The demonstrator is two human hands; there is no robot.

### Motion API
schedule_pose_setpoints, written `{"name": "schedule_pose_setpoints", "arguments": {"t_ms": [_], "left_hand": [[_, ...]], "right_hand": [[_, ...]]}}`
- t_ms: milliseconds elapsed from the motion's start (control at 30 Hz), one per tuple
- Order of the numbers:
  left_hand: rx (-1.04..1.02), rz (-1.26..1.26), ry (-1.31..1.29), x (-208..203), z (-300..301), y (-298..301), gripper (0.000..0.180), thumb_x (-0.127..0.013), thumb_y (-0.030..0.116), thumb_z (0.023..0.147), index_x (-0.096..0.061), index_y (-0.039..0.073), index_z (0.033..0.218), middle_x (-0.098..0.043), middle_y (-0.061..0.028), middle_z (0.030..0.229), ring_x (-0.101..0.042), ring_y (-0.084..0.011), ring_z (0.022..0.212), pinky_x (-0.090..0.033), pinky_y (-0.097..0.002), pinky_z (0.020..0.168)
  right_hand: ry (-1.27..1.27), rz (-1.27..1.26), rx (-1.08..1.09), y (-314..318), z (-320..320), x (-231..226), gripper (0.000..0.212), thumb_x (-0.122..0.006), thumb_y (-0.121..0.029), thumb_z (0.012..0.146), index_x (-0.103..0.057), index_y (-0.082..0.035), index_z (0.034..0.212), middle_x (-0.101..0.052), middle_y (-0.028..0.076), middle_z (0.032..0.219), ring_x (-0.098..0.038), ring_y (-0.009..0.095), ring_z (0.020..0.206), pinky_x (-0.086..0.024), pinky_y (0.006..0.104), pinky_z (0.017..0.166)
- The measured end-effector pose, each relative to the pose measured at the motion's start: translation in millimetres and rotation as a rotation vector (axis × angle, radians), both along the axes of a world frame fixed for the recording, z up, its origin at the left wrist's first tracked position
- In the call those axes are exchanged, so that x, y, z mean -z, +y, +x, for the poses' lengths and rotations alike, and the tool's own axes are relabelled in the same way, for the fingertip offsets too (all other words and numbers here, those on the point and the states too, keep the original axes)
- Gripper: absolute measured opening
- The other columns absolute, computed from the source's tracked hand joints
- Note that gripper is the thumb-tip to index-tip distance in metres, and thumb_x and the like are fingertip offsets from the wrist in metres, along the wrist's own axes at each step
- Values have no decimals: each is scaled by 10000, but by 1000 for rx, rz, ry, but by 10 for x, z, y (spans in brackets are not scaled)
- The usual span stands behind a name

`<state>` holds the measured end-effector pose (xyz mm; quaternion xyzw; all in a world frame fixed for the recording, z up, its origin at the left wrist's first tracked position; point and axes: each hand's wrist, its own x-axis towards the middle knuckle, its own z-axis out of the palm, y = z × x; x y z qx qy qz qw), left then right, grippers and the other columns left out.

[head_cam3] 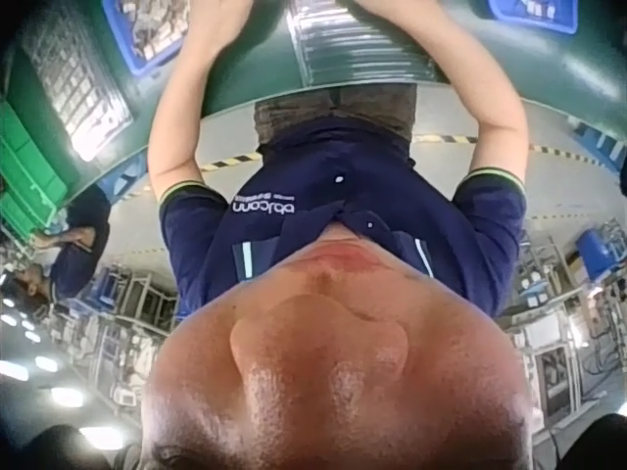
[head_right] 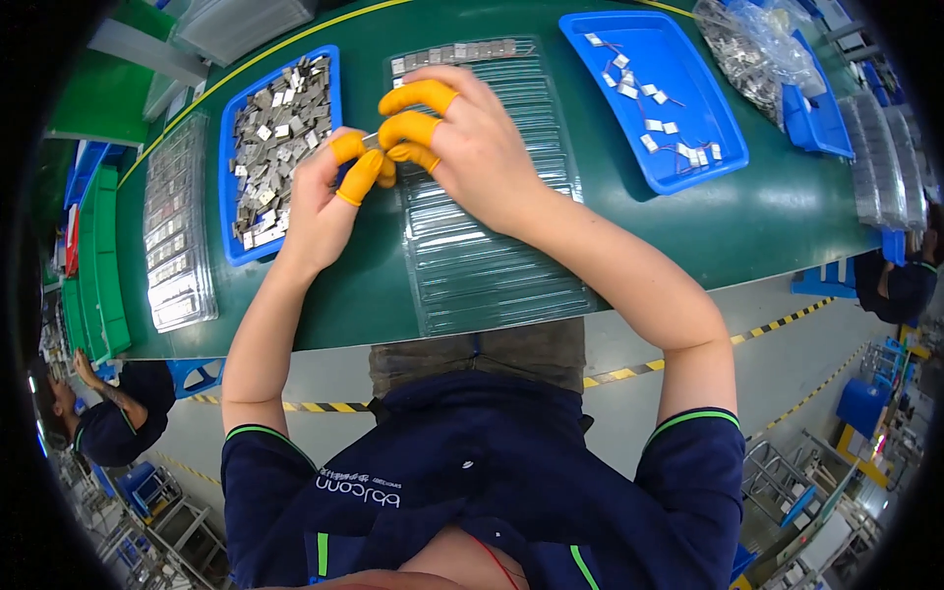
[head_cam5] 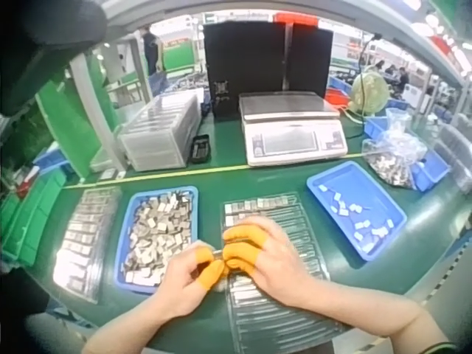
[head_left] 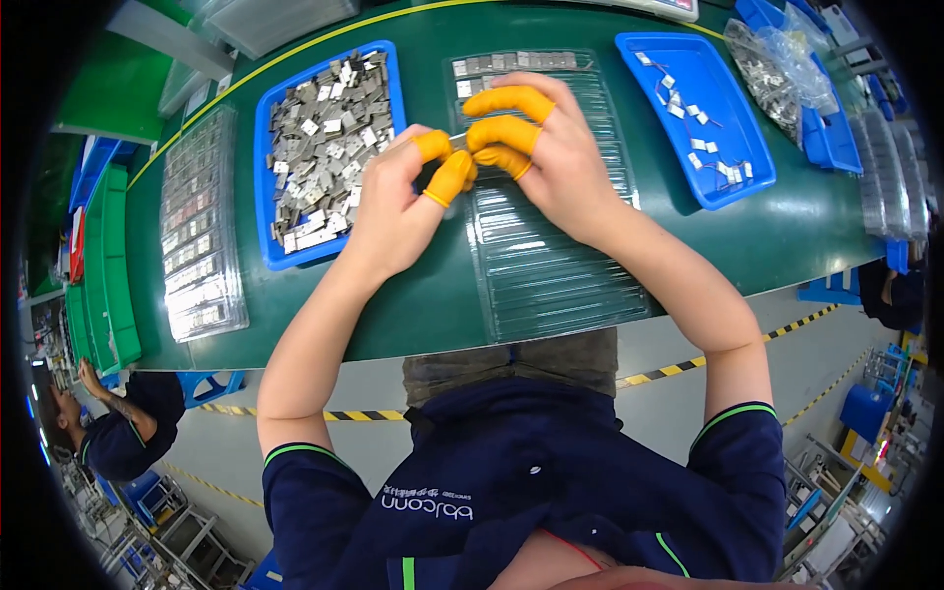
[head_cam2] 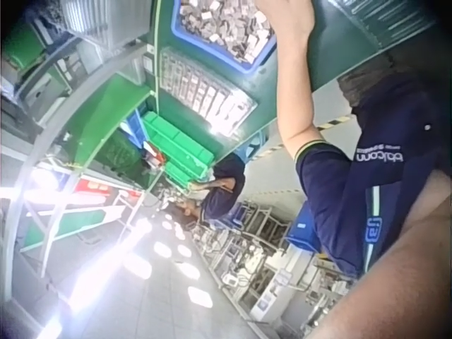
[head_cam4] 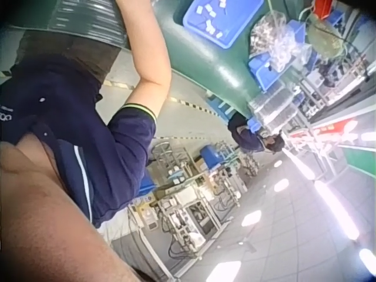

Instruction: The person assembles small metal components by hand, placing them into a plastic tray.

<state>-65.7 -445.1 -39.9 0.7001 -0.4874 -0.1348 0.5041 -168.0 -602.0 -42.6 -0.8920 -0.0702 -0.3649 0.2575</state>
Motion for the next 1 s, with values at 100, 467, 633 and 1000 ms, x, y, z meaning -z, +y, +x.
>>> {"name": "schedule_pose_setpoints", "arguments": {"t_ms": [100, 467, 633, 1000], "left_hand": [[-23, 34, 98, -19, 0, 26, 157, -599, 121, 806, -587, -35, 793, -543, -96, 742, -547, -202, 648, -425, -298, 596], [0, 18, 205, -10, 30, 38, 166, -589, 115, 827, -577, -42, 774, -518, -69, 703, -504, -146, 624, -387, -268, 567], [-29, 10, 177, -42, 9, 29, 189, -594, 131, 827, -573, -42, 754, -518, -69, 678, -497, -141, 600, -376, -264, 555], [-19, -25, 137, -31, 41, 57, 202, -553, 139, 865, -581, -18, 741, -563, -61, 659, -539, -128, 588, -414, -257, 555]], "right_hand": [[37, -92, 59, 26, -34, -52, 179, -667, -77, 696, -651, -115, 870, -579, 45, 1101, -442, 264, 1158, -355, 382, 953], [-62, -324, 218, 25, -24, -131, 156, -572, -130, 685, -682, -185, 781, -580, 20, 1128, -394, 220, 1206, -272, 404, 1027], [-28, -369, 275, -29, -39, -151, 169, -617, -77, 702, -690, -178, 816, -552, 22, 1185, -369, 231, 1220, -243, 400, 1018], [-39, -33, 52, -40, -30, -142, 186, -720, -166, 686, -646, -125, 853, -567, 19, 1134, -437, 251, 1160, -345, 395, 951]]}}
